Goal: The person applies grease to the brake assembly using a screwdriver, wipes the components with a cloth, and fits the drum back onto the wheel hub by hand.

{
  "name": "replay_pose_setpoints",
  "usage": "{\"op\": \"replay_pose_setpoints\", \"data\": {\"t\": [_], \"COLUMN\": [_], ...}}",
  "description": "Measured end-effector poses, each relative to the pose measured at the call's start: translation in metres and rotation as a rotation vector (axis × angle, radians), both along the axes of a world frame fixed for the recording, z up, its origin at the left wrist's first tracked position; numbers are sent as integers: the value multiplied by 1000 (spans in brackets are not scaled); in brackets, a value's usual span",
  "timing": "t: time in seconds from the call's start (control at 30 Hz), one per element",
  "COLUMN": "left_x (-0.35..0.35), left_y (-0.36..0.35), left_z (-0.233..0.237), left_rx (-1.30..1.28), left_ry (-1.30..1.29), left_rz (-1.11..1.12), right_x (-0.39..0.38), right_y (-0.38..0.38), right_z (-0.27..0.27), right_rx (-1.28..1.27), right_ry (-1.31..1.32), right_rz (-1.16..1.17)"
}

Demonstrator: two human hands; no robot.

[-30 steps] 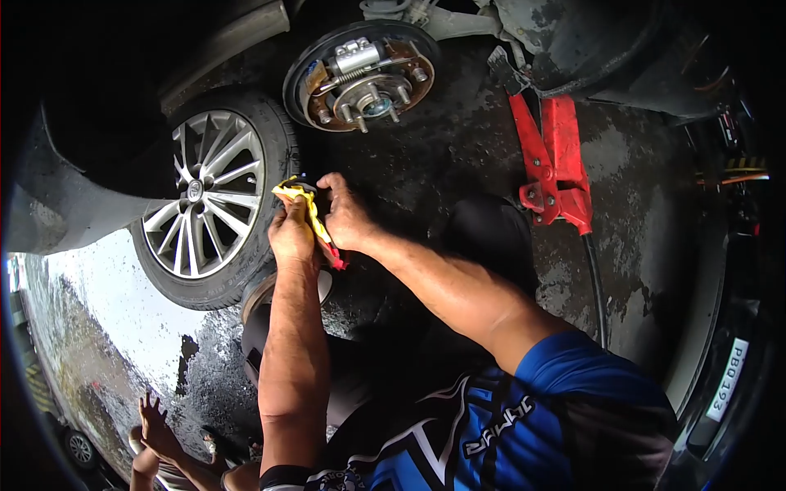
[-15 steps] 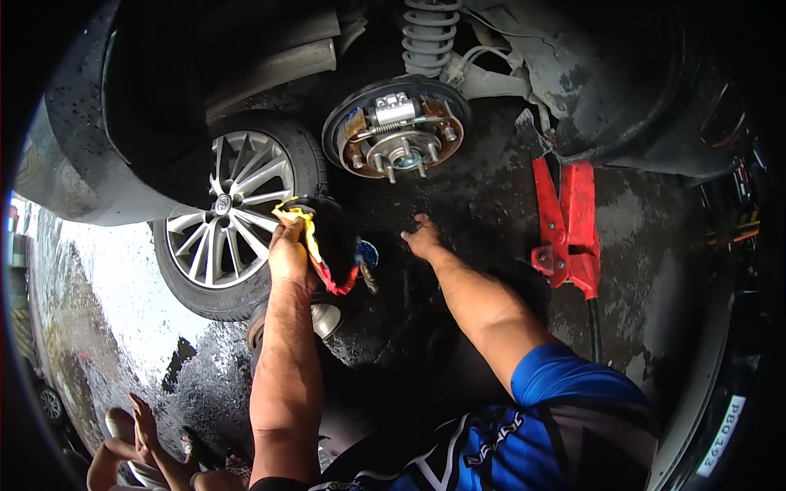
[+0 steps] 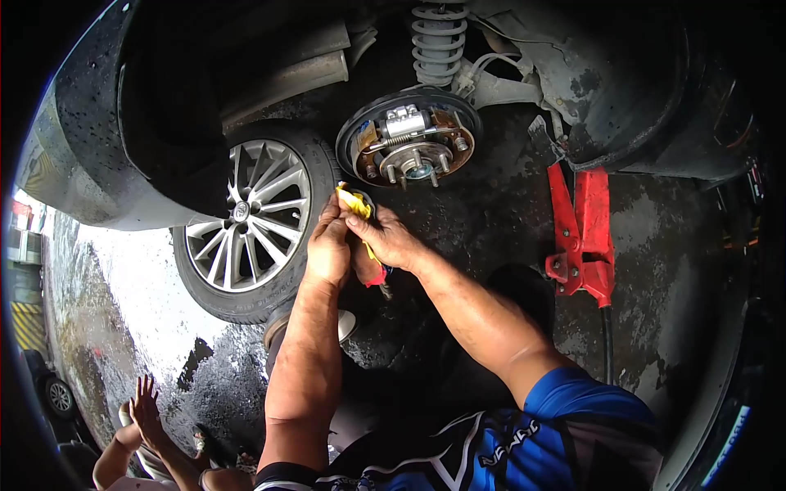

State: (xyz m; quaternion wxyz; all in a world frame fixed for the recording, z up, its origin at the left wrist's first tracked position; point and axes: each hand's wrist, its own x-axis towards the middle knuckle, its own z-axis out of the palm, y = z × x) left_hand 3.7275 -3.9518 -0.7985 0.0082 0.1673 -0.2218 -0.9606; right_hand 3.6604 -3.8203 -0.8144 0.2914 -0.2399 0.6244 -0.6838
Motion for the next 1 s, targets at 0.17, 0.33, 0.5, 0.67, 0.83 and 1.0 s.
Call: {"op": "replay_pose_setpoints", "data": {"t": [0.17, 0.33, 0.5, 0.67, 0.83, 1.0], "left_x": [-10, -53, -71, -66, -77, -67], "left_y": [5, -1, 9, 2, 2, 3], "left_z": [8, 18, 50, 36, 30, 42], "left_rx": [-842, -1073, -964, -881, -1055, -780], "left_ry": [-52, -270, -234, -114, -273, -236], "left_rz": [204, 409, 413, 312, 321, 183], "right_x": [-23, -25, -42, -64, -74, -76], "right_y": [-15, -12, -7, -6, -10, -10], "right_z": [-2, 36, 65, 98, 114, 108], "right_rx": [4, 161, 223, 407, 519, 511], "right_ry": [-33, 443, 474, 541, 664, 634], "right_rz": [-159, -313, -280, -166, -217, -137]}}
